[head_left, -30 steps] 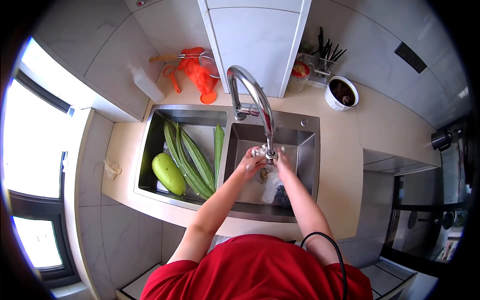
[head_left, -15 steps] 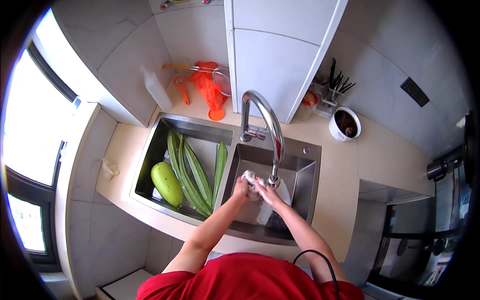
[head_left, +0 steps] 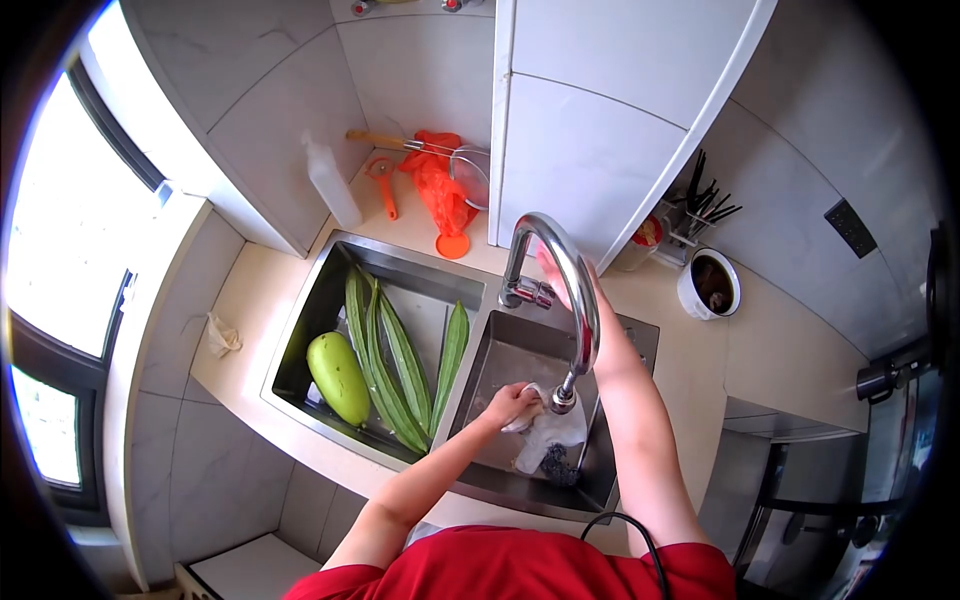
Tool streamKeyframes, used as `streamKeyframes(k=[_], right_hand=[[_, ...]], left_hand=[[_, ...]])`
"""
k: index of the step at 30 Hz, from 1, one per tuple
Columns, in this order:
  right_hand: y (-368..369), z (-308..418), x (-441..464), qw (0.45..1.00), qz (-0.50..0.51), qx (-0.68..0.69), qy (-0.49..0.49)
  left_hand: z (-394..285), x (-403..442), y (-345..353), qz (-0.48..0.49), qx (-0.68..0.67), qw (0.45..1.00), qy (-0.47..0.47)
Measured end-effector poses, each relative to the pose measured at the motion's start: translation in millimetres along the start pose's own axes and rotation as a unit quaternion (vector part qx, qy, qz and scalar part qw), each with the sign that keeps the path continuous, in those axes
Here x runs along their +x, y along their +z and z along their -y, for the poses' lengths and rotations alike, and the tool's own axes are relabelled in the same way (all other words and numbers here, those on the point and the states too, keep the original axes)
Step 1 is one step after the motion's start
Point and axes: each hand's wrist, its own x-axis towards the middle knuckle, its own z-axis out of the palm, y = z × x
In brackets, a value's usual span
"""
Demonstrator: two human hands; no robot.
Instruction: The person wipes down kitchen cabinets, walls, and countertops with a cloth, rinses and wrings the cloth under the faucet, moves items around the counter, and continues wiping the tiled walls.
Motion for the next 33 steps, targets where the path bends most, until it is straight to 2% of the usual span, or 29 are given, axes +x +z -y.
streamKeyframes(k=[1,4,6,8,9,10,11,12,13,14,15,16,18,20,22,23,24,25,26,27,28,29,30,32,33], right_hand=[[1.7,6.9,1.6,0.997,-0.018,-0.069,0.026],[-11.4,9.6,1.5,0.994,-0.078,-0.067,0.038],[9.5,17.9,-24.3,0.992,-0.109,-0.047,0.049],[-36.1,-3.1,-29.5,0.998,0.020,-0.061,-0.005],[-14.3,3.5,-65.5,0.995,-0.001,-0.100,0.022],[-38.1,-14.2,-82.3,0.997,0.015,-0.060,0.038],[-56.7,-28.6,-107.7,0.993,0.015,-0.110,0.046],[-89.5,-58.1,-126.5,0.982,-0.080,-0.168,0.034],[-96.4,-69.6,-154.1,0.965,-0.088,-0.247,0.005],[-123.1,-94.1,-173.0,0.934,-0.193,-0.275,0.124],[-110.0,-96.6,-198.5,0.913,-0.229,-0.303,0.146],[-125.3,-120.2,-211.4,0.926,-0.263,-0.205,0.177],[-118.1,-135.4,-233.6,0.966,-0.188,-0.102,0.145],[-101.0,-162.2,-243.9,0.931,-0.302,-0.196,0.063],[-77.8,-178.7,-236.8,0.919,-0.299,-0.257,0.010],[-71.4,-181.9,-228.0,0.894,-0.317,-0.316,-0.012],[-73.5,-186.3,-218.8,0.865,-0.334,-0.374,-0.033],[-82.6,-189.8,-211.4,0.865,-0.335,-0.371,-0.034],[-92.1,-191.2,-202.1,0.802,-0.348,-0.479,-0.078],[-99.4,-188.8,-192.8,0.725,-0.353,-0.579,-0.120],[-80.2,-148.2,-189.9,0.727,-0.352,-0.587,0.055],[-89.1,-158.1,-192.2,0.729,-0.350,-0.586,0.056],[-102.2,-176.2,-193.9,0.811,-0.323,-0.487,-0.039],[-105.3,-194.0,-206.0,0.870,-0.288,-0.377,-0.135],[-95.2,-196.8,-217.3,0.889,-0.239,-0.370,-0.126]], left_hand=[[-1.5,1.1,0.7,0.001,0.001,1.000,-0.003],[-16.4,3.7,2.1,-0.008,0.005,1.000,-0.016],[-14.3,5.4,9.4,-0.034,0.087,0.995,0.046],[-0.8,16.5,19.7,0.009,0.027,0.999,0.031],[-1.0,18.6,21.6,0.044,-0.003,0.999,0.027],[-6.6,17.1,27.9,0.047,-0.028,0.998,0.000],[-25.9,8.3,29.7,0.070,-0.070,0.994,-0.044],[-41.8,0.0,29.9,0.091,-0.112,0.986,-0.088],[-42.2,-1.1,32.0,0.100,-0.108,0.985,-0.089],[-42.1,-2.8,34.1,0.099,-0.192,0.969,-0.119],[-42.8,-3.2,35.1,0.095,-0.273,0.946,-0.148],[-40.3,0.2,34.8,0.101,-0.268,0.946,-0.149],[-22.7,9.4,35.7,0.061,-0.348,0.923,-0.153],[4.4,27.0,37.1,-0.017,-0.365,0.924,-0.114],[9.7,26.0,51.1,-0.089,-0.386,0.907,-0.141],[10.5,24.3,51.7,-0.087,-0.381,0.909,-0.141],[10.6,20.1,50.8,-0.050,-0.423,0.889,-0.168],[11.3,17.6,50.8,-0.013,-0.465,0.864,-0.194],[11.8,15.6,55.6,-0.012,-0.462,0.865,-0.193],[14.0,12.7,64.4,-0.025,-0.402,0.894,-0.196],[21.0,10.9,71.5,-0.039,-0.340,0.919,-0.198],[27.1,11.3,74.6,0.017,-0.416,0.897,-0.146],[24.0,10.8,71.9,0.011,-0.438,0.880,-0.184],[21.4,18.5,65.1,-0.033,-0.437,0.879,-0.187],[18.5,23.3,55.9,-0.012,-0.464,0.862,-0.203]])
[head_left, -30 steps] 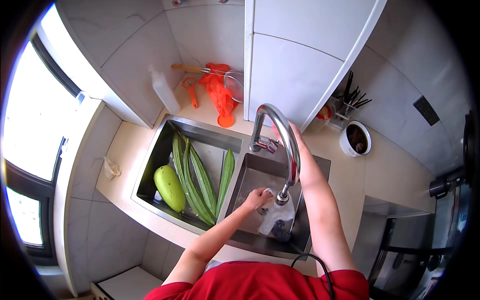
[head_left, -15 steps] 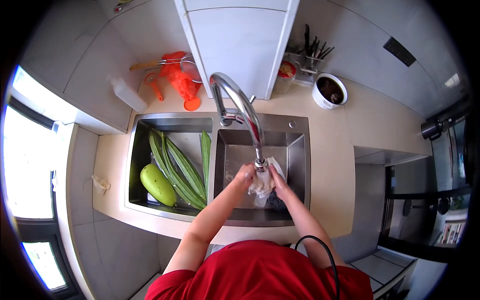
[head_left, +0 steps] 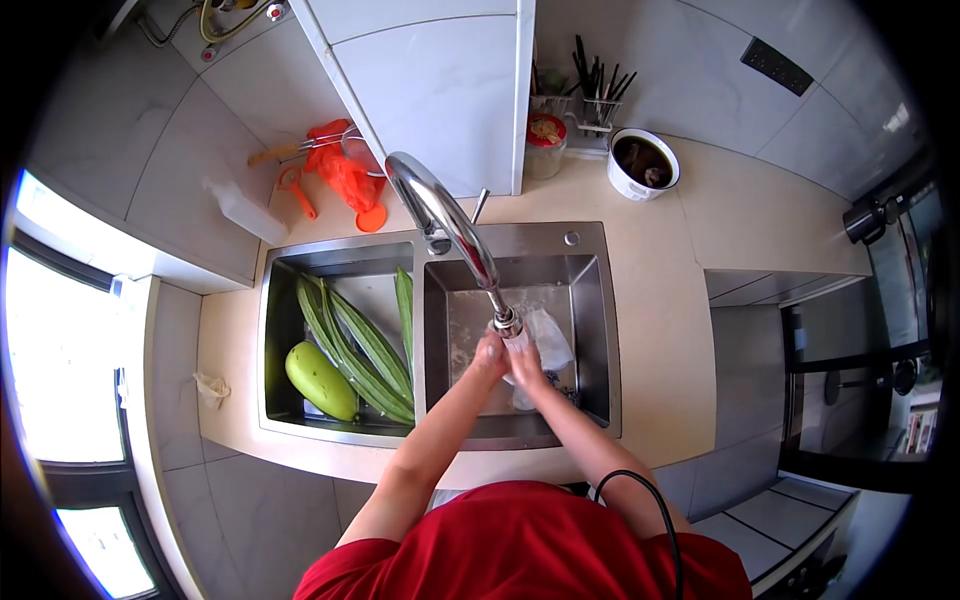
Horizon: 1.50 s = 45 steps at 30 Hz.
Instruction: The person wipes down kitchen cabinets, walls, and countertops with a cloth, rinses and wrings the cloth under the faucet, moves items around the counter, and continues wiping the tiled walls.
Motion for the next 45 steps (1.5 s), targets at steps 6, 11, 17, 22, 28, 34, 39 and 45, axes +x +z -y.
streamKeyframes(k=[6,11,17,22,28,34,39,45], right_hand=[[14.5,33.9,0.7,0.984,-0.002,-0.147,-0.100],[-18.3,-28.4,67.3,0.964,0.027,-0.263,-0.003],[-35.1,21.3,18.2,0.971,-0.032,0.139,0.193],[7.1,26.2,-21.0,0.965,-0.052,0.184,0.178],[7.7,22.2,21.0,0.952,-0.090,-0.292,-0.030],[5.4,-26.4,-9.9,0.995,-0.015,0.091,0.049],[14.3,21.8,7.0,0.997,0.003,-0.077,-0.019],[-10.7,11.7,35.2,0.957,-0.062,0.188,0.212]], left_hand=[[17.7,66.2,-59.6,0.072,0.229,0.957,0.162],[1.3,-11.1,8.8,-0.037,0.312,0.949,0.028],[-10.6,7.4,-17.5,-0.041,0.298,0.943,0.145],[-5.4,-3.1,-18.7,0.030,0.076,0.997,-0.018],[11.2,-14.2,-5.4,0.064,0.015,0.997,-0.050],[-2.4,1.3,-5.9,0.058,-0.023,0.998,0.023],[-0.8,12.2,-22.2,0.174,-0.096,0.980,-0.028],[13.1,-22.8,1.7,0.071,0.031,0.996,-0.046]])
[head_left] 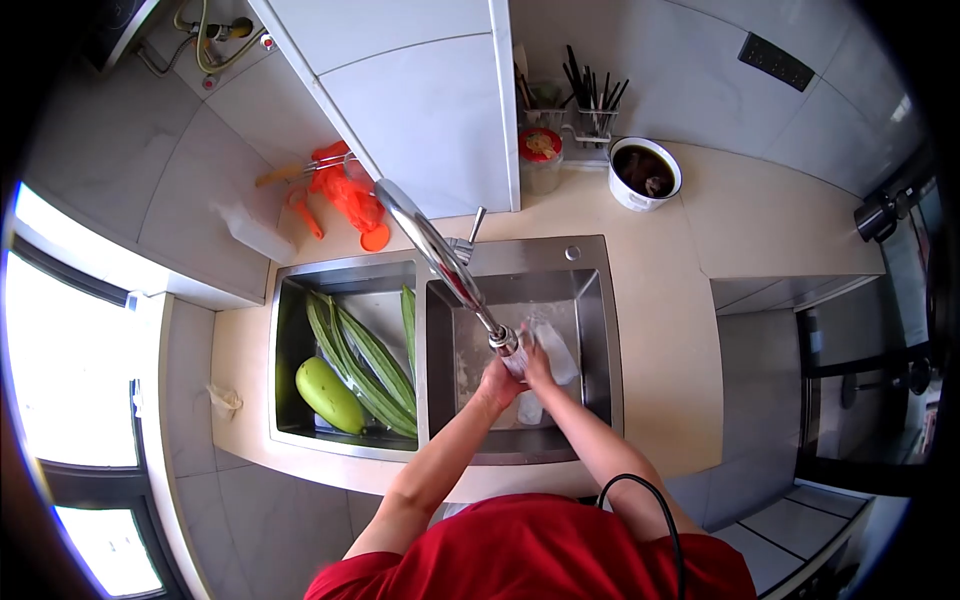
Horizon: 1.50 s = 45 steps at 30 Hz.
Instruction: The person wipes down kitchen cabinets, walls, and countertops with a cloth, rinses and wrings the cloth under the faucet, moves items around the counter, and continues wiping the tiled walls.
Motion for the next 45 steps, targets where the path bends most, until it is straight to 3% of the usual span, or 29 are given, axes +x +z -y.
streamKeyframes(k=[4,6,8,9,10,12,14,15,16,17,18,19,20,22,24,25,26,28,29,31,32,34,35,38,40,42,43,44,45], right_hand=[[3.6,-27.3,-38.2,0.925,0.097,-0.253,-0.265],[-10.1,-16.4,-26.4,0.942,0.123,-0.234,-0.205],[-36.8,5.5,-3.4,0.894,0.041,-0.341,-0.290],[-49.2,18.3,1.8,0.882,0.089,-0.353,-0.299],[-56.7,31.5,2.5,0.869,0.134,-0.364,-0.307],[-57.5,56.4,-9.4,0.871,0.185,-0.375,-0.259],[-62.5,61.0,-2.0,0.815,0.181,-0.416,-0.361],[-60.5,61.3,3.2,0.782,0.139,-0.398,-0.458],[-60.8,58.8,3.9,0.782,0.140,-0.398,-0.459],[-62.6,55.4,3.0,0.861,0.150,-0.357,-0.329],[-62.6,56.7,-0.7,0.919,0.156,-0.308,-0.191],[-62.5,59.0,-4.0,0.918,0.156,-0.309,-0.192],[-62.7,62.8,-7.2,0.926,0.159,-0.290,-0.180],[-61.2,67.4,-14.0,0.932,0.162,-0.273,-0.173],[-49.8,64.1,-26.8,0.969,0.173,-0.157,-0.085],[-41.9,73.5,-43.8,0.918,0.228,-0.287,-0.150],[-32.1,63.7,-54.2,0.921,0.243,-0.268,-0.142],[-21.5,20.0,-34.4,0.901,0.182,-0.282,-0.275],[-21.1,27.7,-32.7,0.899,0.184,-0.284,-0.276],[-16.8,46.4,-31.9,0.965,0.097,-0.229,-0.078],[-19.0,53.9,-34.3,0.966,0.096,-0.230,-0.066],[-26.4,70.0,-31.2,0.959,0.229,-0.129,0.101],[-19.9,62.0,-29.2,0.970,0.226,-0.040,0.078],[-9.9,66.3,-18.8,0.977,0.200,0.025,0.069],[-17.3,64.4,-10.8,0.976,0.185,0.094,0.061],[-20.1,68.7,-5.3,0.968,0.182,0.174,0.012],[-19.9,71.2,-8.1,0.978,0.148,0.149,-0.005],[-19.1,71.4,-13.9,0.978,0.147,0.150,-0.005],[-14.8,73.4,-25.5,0.993,0.105,0.050,0.028]], left_hand=[[-16.2,10.6,-12.7,-0.029,0.051,0.995,0.084],[-35.7,-19.1,18.0,-0.180,0.286,0.937,0.083],[-42.3,-6.7,-18.8,-0.126,0.382,0.888,0.221],[-49.9,-0.9,-42.3,-0.066,0.482,0.810,0.328],[-59.1,-6.6,-51.9,-0.049,0.616,0.677,0.400],[-76.2,-37.4,-33.0,-0.078,0.682,0.633,0.360],[-99.4,-66.3,-0.3,-0.082,0.796,0.490,0.345],[-102.6,-70.8,4.4,-0.091,0.783,0.515,0.337],[-103.8,-73.9,7.8,-0.098,0.769,0.539,0.328],[-102.9,-75.8,12.7,-0.099,0.769,0.540,0.329],[-101.1,-75.5,18.2,-0.099,0.727,0.603,0.313],[-100.6,-75.4,21.4,-0.097,0.681,0.663,0.296],[-100.3,-72.3,18.1,-0.097,0.680,0.663,0.299],[-97.7,-65.7,13.1,-0.093,0.685,0.592,0.415],[-81.9,-61.5,17.0,-0.151,0.590,0.711,0.351],[-67.3,-53.6,20.1,-0.132,0.482,0.782,0.372],[-57.0,-47.7,20.8,-0.094,0.442,0.841,0.297],[-33.3,-20.5,2.6,-0.105,0.535,0.801,0.249],[-35.6,-22.6,6.9,-0.105,0.532,0.802,0.252],[-44.3,-31.3,9.2,-0.072,0.498,0.810,0.303],[-52.5,-31.6,5.9,-0.096,0.403,0.864,0.288],[-69.7,-45.8,9.9,-0.070,0.321,0.922,0.203],[-65.5,-29.0,-11.1,-0.022,0.330,0.930,0.157],[-43.0,-12.0,-24.1,-0.075,0.401,0.905,0.119],[-43.6,-20.7,-27.4,-0.039,0.427,0.896,0.114],[-42.6,-26.6,-30.3,-0.039,0.363,0.930,-0.033],[-38.8,-23.0,-34.0,-0.019,0.263,0.964,-0.039],[-34.6,-16.5,-41.0,-0.019,0.264,0.964,-0.040],[-29.4,-3.4,-54.0,0.039,0.167,0.985,-0.011]])
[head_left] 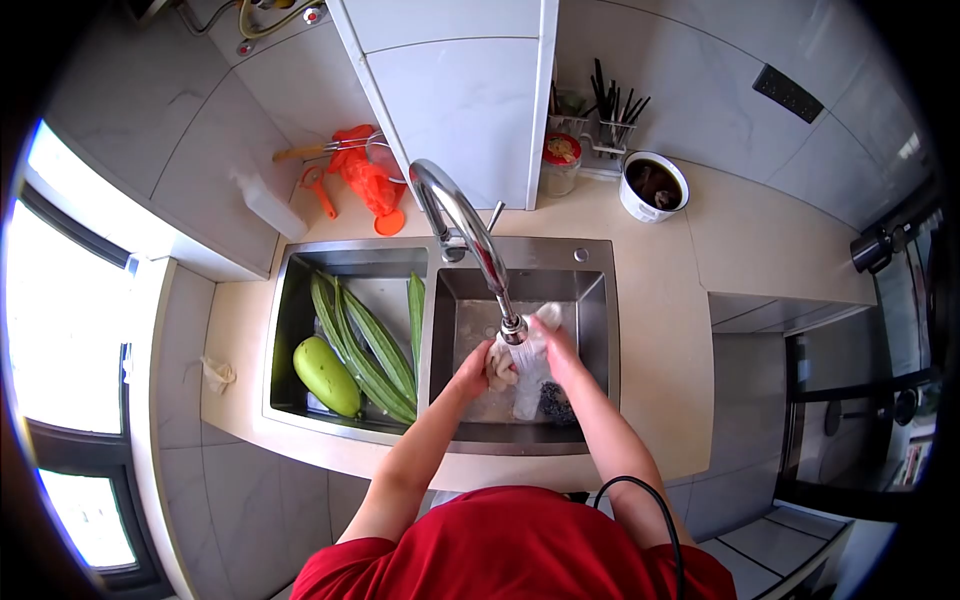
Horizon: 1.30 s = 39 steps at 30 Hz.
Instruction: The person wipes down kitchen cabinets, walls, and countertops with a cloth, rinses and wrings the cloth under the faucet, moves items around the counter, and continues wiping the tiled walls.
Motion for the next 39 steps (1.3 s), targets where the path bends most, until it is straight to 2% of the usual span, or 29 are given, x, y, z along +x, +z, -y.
streamKeyframes(k=[1,3,5,6,8,9,10,11,13,14,16,17,19,21,22,23,24,25,26,27,29,31,32,33,34,35,37,38,39], right_hand=[[5.3,-5.5,-7.2,0.994,-0.047,-0.095,0.041],[6.6,-51.9,-4.9,0.982,-0.024,-0.182,-0.050],[33.3,-62.4,-13.8,0.941,-0.011,-0.247,-0.230],[34.1,-68.6,-6.2,0.942,-0.012,-0.246,-0.230],[24.5,-95.7,27.8,0.762,-0.120,-0.466,-0.433],[11.9,-93.5,50.0,0.855,-0.074,-0.428,-0.284],[14.4,-72.8,46.6,0.814,-0.118,-0.470,-0.322],[18.2,-53.2,37.5,0.767,-0.161,-0.508,-0.359],[2.7,-85.2,48.0,0.795,-0.154,-0.475,-0.343],[0.1,-105.5,44.8,0.910,-0.111,-0.316,-0.243],[39.1,-54.4,-14.6,0.983,-0.015,-0.176,-0.050],[28.1,-93.5,-8.2,0.923,-0.004,-0.281,-0.262],[37.7,-101.9,-7.0,0.911,-0.033,-0.287,-0.294],[32.9,-93.7,9.5,0.825,-0.043,-0.414,-0.382],[41.6,-72.1,17.9,0.939,-0.049,-0.243,-0.237],[40.2,-39.7,11.1,0.765,-0.115,-0.504,-0.385],[14.6,-56.9,38.3,0.810,-0.068,-0.462,-0.354],[-0.7,-79.1,55.7,0.941,-0.011,-0.241,-0.237],[-15.7,-100.9,73.0,0.993,-0.016,0.017,-0.118],[-16.1,-109.7,57.8,0.992,-0.017,0.018,-0.120],[-2.0,-113.5,14.3,0.987,-0.033,-0.131,-0.084],[25.7,-100.5,-26.6,0.936,-0.057,-0.273,-0.216],[21.7,-101.7,-19.0,0.915,0.022,-0.312,-0.253],[23.2,-101.4,-9.2,0.917,0.022,-0.310,-0.252],[25.2,-97.9,2.4,0.866,-0.011,-0.381,-0.323],[26.8,-91.6,15.5,0.803,-0.045,-0.447,-0.391],[20.3,-60.2,29.2,0.828,-0.064,-0.388,-0.400],[-0.5,-67.4,55.4,0.852,-0.041,-0.408,-0.327],[-21.0,-93.6,78.9,0.990,0.008,-0.106,-0.097]], left_hand=[[0.1,3.5,0.1,0.052,-0.097,0.993,0.043],[4.2,11.9,6.3,0.041,-0.093,0.993,0.059],[11.5,22.5,20.1,-0.177,-0.066,0.972,0.138],[22.9,36.8,6.6,-0.090,-0.137,0.973,0.165],[26.6,39.6,18.1,-0.129,-0.107,0.975,0.144],[24.4,37.6,24.1,-0.168,-0.078,0.975,0.125],[7.8,17.9,29.6,-0.114,0.037,0.992,0.034],[-4.8,-0.3,60.5,-0.159,-0.028,0.986,0.032],[-5.3,2.9,54.7,-0.169,0.023,0.985,0.026],[-6.4,5.4,48.6,-0.173,0.012,0.984,0.050],[-10.0,10.8,50.3,-0.197,-0.043,0.969,0.146],[-14.0,8.3,39.8,-0.111,-0.125,0.980,0.108],[-11.7,9.1,36.8,-0.041,-0.216,0.970,0.100],[-7.5,6.5,40.9,-0.032,-0.204,0.974,0.091],[-7.4,6.2,50.0,-0.084,-0.154,0.981,0.077],[0.5,12.5,51.2,-0.069,-0.132,0.984,0.096],[9.1,12.8,48.3,-0.082,-0.123,0.983,0.108],[15.8,11.4,46.5,-0.093,-0.113,0.982,0.120],[14.0,8.1,47.0,-0.066,-0.127,0.980,0.139],[2.5,-0.1,49.3,-0.064,-0.125,0.980,0.139],[-26.5,-18.0,57.0,-0.117,-0.199,0.971,0.062],[-17.9,-2.4,42.7,-0.065,-0.217,0.971,0.072],[-8.6,6.3,31.2,-0.008,-0.215,0.972,0.092],[0.2,13.7,19.8,0.048,-0.211,0.970,0.110],[-4.4,6.7,33.0,0.039,-0.255,0.964,0.072],[-2.8,1.1,53.7,-0.074,-0.222,0.969,0.072],[20.2,15.2,40.7,-0.072,-0.038,0.993,0.088],[17.4,6.8,41.6,-0.102,0.032,0.993,0.049],[8.8,-0.7,49.0,-0.102,0.034,0.993,0.050]])
